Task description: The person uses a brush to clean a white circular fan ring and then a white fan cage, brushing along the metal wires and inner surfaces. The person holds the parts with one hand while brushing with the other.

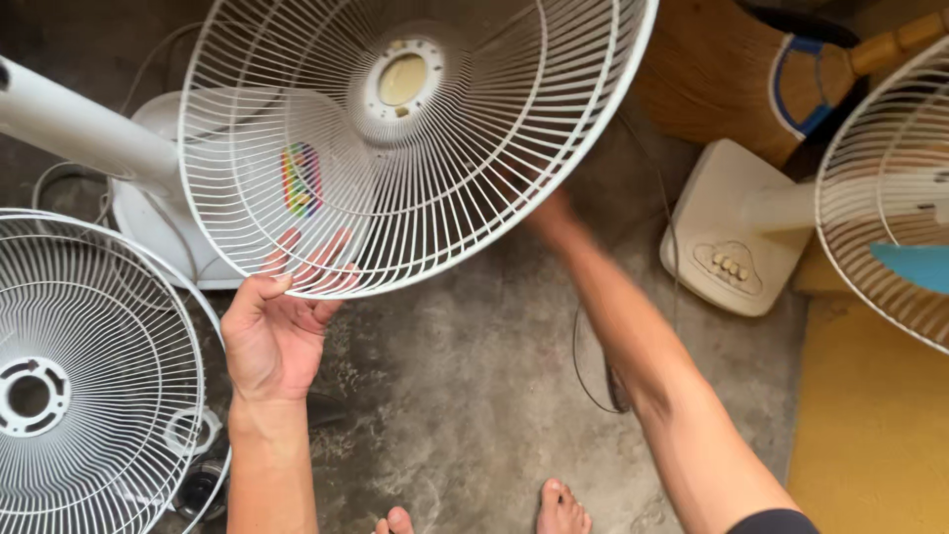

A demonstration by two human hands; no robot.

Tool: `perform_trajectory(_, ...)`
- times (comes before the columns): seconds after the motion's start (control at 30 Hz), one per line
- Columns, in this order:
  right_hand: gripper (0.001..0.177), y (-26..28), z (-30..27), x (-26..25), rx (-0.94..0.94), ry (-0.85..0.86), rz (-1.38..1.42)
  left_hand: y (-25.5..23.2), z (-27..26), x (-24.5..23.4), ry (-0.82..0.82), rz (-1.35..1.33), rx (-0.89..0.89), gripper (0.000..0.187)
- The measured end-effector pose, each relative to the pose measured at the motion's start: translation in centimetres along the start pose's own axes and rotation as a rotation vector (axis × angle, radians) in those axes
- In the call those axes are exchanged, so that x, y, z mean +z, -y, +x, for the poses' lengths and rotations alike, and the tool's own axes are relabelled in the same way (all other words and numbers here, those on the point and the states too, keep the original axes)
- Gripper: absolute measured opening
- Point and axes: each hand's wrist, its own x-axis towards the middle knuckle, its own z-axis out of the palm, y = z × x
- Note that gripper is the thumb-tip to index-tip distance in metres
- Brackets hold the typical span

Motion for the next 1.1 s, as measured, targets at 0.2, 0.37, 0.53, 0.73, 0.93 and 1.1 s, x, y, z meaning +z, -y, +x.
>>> perform_trajectory(0.2, 0.056, -4.5, -2.7, -3.9, 0.049, -0.253, 0.284, -0.1, 1.0, 0.4, -0.049, 0.024, -0.027, 0.063)
perform_trajectory(0.37, 0.024, -0.7, -5.8, -5.0, -0.105, 0.163, 0.179, -0.2, 1.6, -0.2, -0.040, 0.013, -0.042, 0.062)
perform_trajectory(0.53, 0.040, -5.1, 0.5, -12.5, -0.068, -0.260, 0.167, 0.3, 1.3, -0.6, -0.074, 0.044, -0.035, 0.061)
perform_trajectory(0.73, 0.031, -0.1, -14.3, -9.1, 0.417, 0.839, 0.608, 0.8, 1.3, -0.4, -0.097, 0.015, -0.047, 0.059)
perform_trajectory(0.93, 0.019, -4.9, -15.0, -12.2, -0.272, 0.523, 0.057, 0.8, 1.6, -0.6, -0.084, 0.017, -0.033, 0.057)
perform_trajectory(1.1, 0.018, -10.0, -6.0, -18.9, -0.140, -0.112, -0.213, 1.7, 1.2, -0.2, -0.096, 0.028, -0.004, 0.060)
